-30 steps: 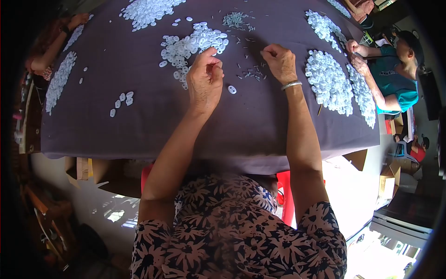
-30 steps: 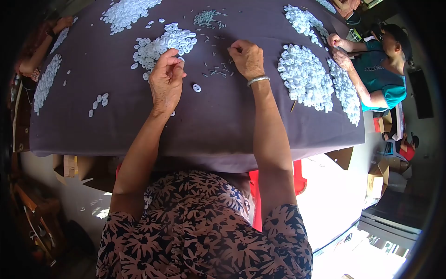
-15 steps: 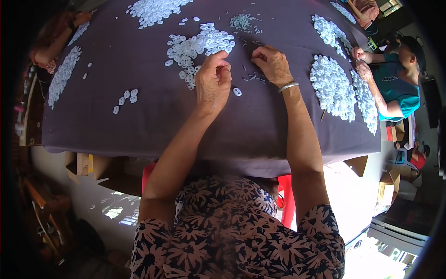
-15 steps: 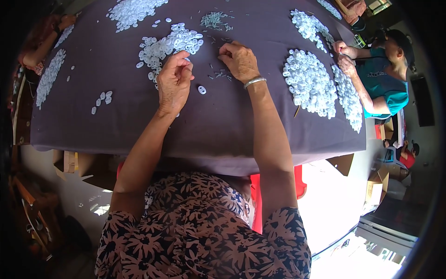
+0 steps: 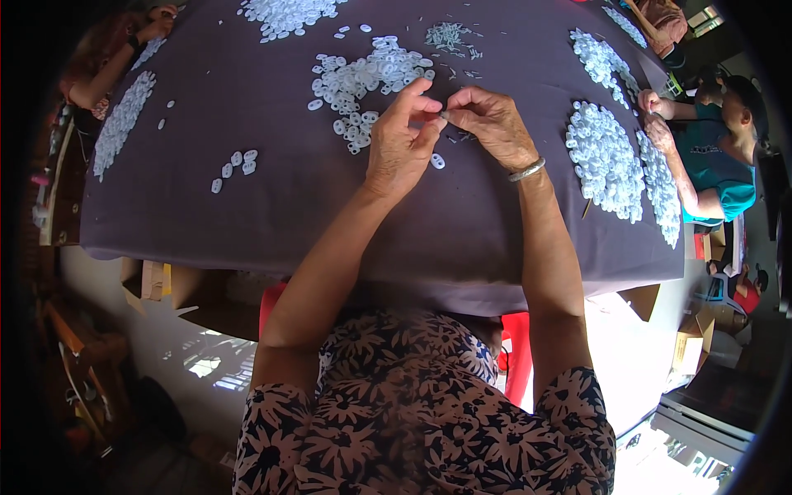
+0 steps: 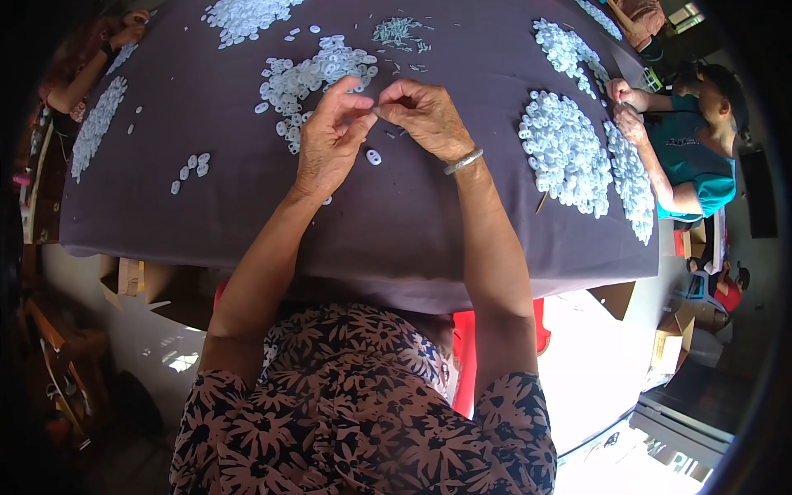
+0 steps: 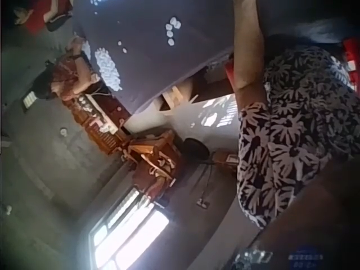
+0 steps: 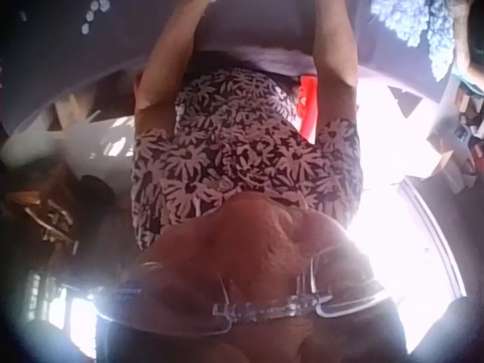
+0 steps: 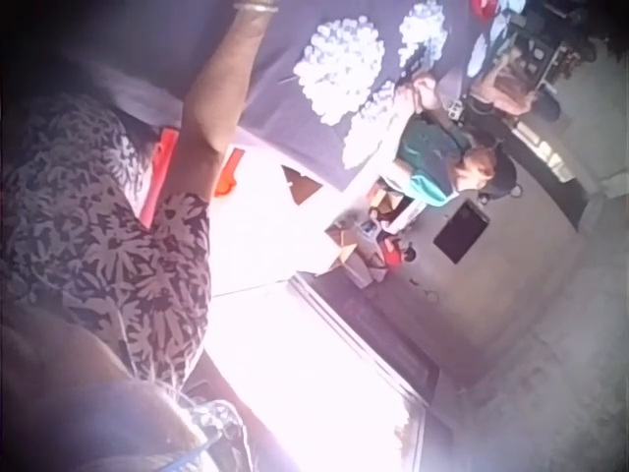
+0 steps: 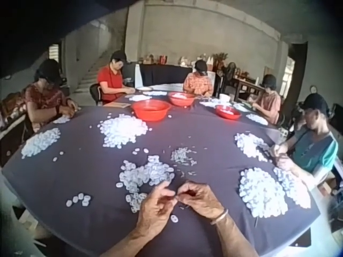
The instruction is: The person assembles plastic fasteners by inserting small pins into plastic pieces by hand and placing the assembled parts onto the table.
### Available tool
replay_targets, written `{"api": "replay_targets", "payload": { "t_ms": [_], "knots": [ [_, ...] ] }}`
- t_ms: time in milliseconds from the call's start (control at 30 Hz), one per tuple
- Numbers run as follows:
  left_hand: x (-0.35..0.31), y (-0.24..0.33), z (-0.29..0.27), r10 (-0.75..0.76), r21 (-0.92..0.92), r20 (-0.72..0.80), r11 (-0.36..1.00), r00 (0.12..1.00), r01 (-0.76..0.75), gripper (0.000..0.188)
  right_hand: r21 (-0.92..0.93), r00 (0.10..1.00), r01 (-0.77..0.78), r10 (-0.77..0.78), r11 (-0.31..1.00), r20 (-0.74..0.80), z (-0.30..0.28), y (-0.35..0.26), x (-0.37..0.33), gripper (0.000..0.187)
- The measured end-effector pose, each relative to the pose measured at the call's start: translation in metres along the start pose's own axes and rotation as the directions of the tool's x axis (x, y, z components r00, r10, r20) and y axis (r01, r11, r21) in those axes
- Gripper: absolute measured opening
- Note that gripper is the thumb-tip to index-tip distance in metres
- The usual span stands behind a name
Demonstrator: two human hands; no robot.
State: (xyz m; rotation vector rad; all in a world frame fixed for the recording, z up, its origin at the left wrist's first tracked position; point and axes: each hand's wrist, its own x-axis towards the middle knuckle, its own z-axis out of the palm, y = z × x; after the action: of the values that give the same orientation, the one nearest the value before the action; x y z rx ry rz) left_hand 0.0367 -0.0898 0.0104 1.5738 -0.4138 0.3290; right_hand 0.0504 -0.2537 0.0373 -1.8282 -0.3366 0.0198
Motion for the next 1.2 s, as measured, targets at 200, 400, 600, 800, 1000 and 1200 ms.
{"api": "replay_targets", "payload": {
  "t_ms": [200,400,600,800,1000,1200],
  "knots": [
    [0.001,0.008,-0.006,-0.123,-0.123,0.056,0.984,0.991,0.129,0.039,0.054,0.999,-0.021,0.019,0.998,0.05,0.001,-0.006,-0.004,0.005],
    [0.002,0.009,-0.007,-0.218,-0.237,0.062,0.945,0.974,0.227,0.041,0.094,0.999,0.001,-0.005,0.996,0.039,0.005,-0.006,-0.005,0.004],
    [0.002,0.004,-0.007,-0.207,-0.254,0.055,0.943,0.977,0.214,0.041,0.226,0.999,-0.042,0.041,0.973,0.007,0.014,-0.001,-0.003,0.003],
    [0.001,0.002,-0.006,-0.201,-0.233,0.058,0.95,0.978,0.209,0.038,0.33,0.997,-0.073,0.077,0.941,-0.001,0.018,-0.003,-0.004,0.004],
    [0.0,0.003,-0.004,-0.21,-0.319,0.058,0.923,0.976,0.217,0.035,0.352,0.995,-0.086,0.095,0.932,-0.01,0.017,-0.003,-0.004,0.006],
    [0.001,0.0,-0.005,-0.2,-0.342,0.084,0.914,0.976,0.217,0.034,0.355,0.993,-0.104,0.115,0.929,-0.01,0.014,-0.006,-0.003,0.01]
  ]
}}
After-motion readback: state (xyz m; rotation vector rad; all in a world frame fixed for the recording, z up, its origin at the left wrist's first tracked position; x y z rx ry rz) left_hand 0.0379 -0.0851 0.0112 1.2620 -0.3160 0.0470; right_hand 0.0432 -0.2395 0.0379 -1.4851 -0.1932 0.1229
